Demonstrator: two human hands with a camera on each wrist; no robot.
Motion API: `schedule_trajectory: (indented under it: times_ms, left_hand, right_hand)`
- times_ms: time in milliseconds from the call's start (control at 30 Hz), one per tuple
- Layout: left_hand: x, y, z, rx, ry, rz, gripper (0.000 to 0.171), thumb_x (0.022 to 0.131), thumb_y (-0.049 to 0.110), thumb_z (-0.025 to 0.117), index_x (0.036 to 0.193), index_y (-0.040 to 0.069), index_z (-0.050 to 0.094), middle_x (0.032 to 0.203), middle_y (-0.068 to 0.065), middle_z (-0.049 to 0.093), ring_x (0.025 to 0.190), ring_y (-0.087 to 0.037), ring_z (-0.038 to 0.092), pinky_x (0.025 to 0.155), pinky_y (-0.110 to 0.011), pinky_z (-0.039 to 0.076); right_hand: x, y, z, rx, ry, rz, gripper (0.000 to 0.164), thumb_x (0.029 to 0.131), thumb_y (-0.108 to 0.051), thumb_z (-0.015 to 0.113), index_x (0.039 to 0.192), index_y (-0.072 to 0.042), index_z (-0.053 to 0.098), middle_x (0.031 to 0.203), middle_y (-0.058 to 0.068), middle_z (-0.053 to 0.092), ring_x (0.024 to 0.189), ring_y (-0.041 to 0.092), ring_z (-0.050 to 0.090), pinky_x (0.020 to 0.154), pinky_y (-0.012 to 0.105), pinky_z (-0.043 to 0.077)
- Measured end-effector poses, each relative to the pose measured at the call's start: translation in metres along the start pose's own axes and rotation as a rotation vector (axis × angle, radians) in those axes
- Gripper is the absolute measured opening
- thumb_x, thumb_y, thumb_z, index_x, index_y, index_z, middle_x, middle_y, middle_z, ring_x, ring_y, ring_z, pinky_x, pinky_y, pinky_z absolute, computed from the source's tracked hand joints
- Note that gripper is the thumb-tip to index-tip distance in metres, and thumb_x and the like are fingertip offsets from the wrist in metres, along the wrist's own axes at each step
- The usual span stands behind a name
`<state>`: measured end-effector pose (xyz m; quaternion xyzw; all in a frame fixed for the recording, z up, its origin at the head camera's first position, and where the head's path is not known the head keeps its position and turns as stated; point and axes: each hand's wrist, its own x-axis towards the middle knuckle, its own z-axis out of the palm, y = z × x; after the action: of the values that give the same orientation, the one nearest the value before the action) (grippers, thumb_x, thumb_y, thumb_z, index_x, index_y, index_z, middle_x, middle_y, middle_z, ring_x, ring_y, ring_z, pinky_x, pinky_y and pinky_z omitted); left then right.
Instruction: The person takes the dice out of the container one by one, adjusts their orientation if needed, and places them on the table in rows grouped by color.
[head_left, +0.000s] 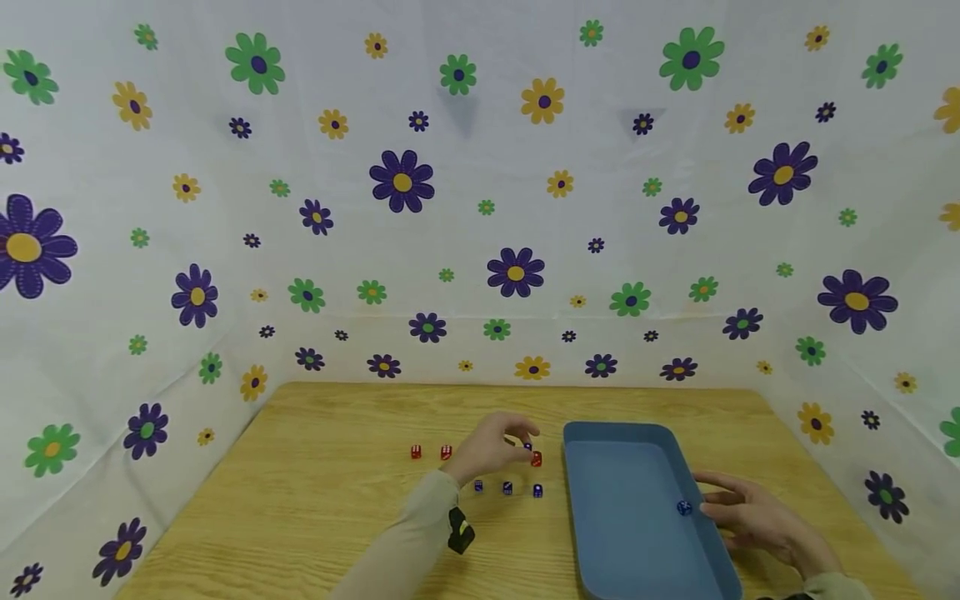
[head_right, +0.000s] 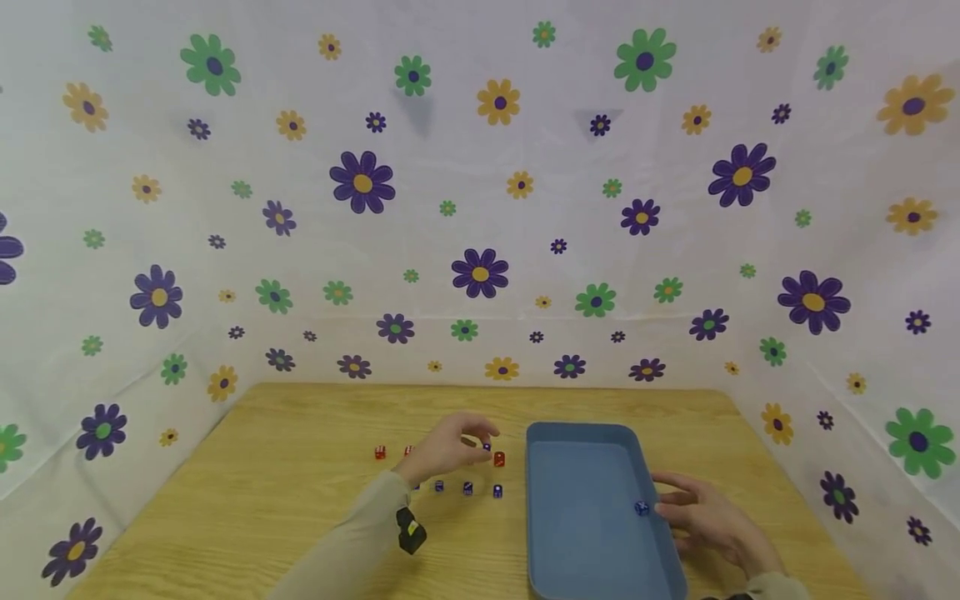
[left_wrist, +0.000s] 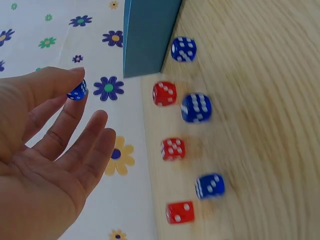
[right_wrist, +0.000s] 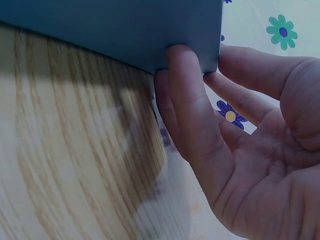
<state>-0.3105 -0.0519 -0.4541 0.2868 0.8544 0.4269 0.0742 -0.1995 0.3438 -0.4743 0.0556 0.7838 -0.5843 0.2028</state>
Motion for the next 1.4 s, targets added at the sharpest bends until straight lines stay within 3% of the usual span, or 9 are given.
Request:
schedule_trajectory:
  times_ms: [267, 467, 633, 900, 1400]
  left_hand:
    - [-0.021, -0.019, -0.018, 0.004, 0.039, -0.051, 0.029, 0.089, 0.009, 0.071, 0.117, 0.009, 0.068, 0.097, 0.002, 0.066, 0.102, -0.024, 0.061, 0.080, -0.036, 0.051]
    - [-0.038, -0.037, -0.036, 0.001, 0.065, -0.049, 0.029, 0.089, 0.006, 0.070, 0.118, 0.005, 0.068, 0.103, -0.007, 0.067, 0.099, -0.024, 0.062, 0.082, -0.039, 0.053]
    - [-0.049, -0.050, -0.046, 0.035, 0.110, -0.084, 0.031, 0.089, 0.008, 0.070, 0.119, 0.006, 0.067, 0.106, -0.005, 0.067, 0.098, -0.022, 0.061, 0.085, -0.041, 0.052]
    - [-0.068, -0.061, -0.061, 0.026, 0.152, -0.126, 0.032, 0.088, 0.005, 0.070, 0.120, 0.006, 0.067, 0.115, -0.011, 0.067, 0.106, -0.024, 0.061, 0.092, -0.046, 0.051]
    - [-0.087, -0.080, -0.079, 0.097, 0.194, -0.217, 0.028, 0.085, 0.008, 0.074, 0.113, 0.013, 0.071, 0.106, 0.001, 0.068, 0.100, -0.018, 0.060, 0.089, -0.043, 0.050]
  right_hand:
    - [0.000, 0.005, -0.002, 0.025, -0.059, -0.017, 0.078, 0.095, -0.022, 0.065, 0.154, 0.001, 0.021, 0.140, 0.034, 0.044, 0.104, 0.021, 0.064, 0.082, 0.044, 0.056]
    - [0.000, 0.004, -0.002, 0.050, -0.068, -0.029, 0.077, 0.095, -0.022, 0.065, 0.154, 0.000, 0.021, 0.142, 0.037, 0.039, 0.106, 0.022, 0.064, 0.083, 0.045, 0.056]
    - [-0.001, 0.004, -0.003, 0.063, -0.065, -0.024, 0.079, 0.094, -0.022, 0.067, 0.154, -0.001, 0.021, 0.140, 0.035, 0.042, 0.105, 0.022, 0.064, 0.083, 0.045, 0.056]
    - [0.001, 0.006, -0.003, 0.073, -0.082, -0.014, 0.078, 0.095, -0.022, 0.065, 0.155, 0.000, 0.019, 0.143, 0.036, 0.039, 0.106, 0.023, 0.065, 0.084, 0.046, 0.056]
    - [0.001, 0.006, -0.003, 0.088, -0.098, -0.026, 0.078, 0.095, -0.020, 0.065, 0.154, 0.001, 0.018, 0.140, 0.031, 0.046, 0.106, 0.023, 0.065, 0.084, 0.046, 0.056]
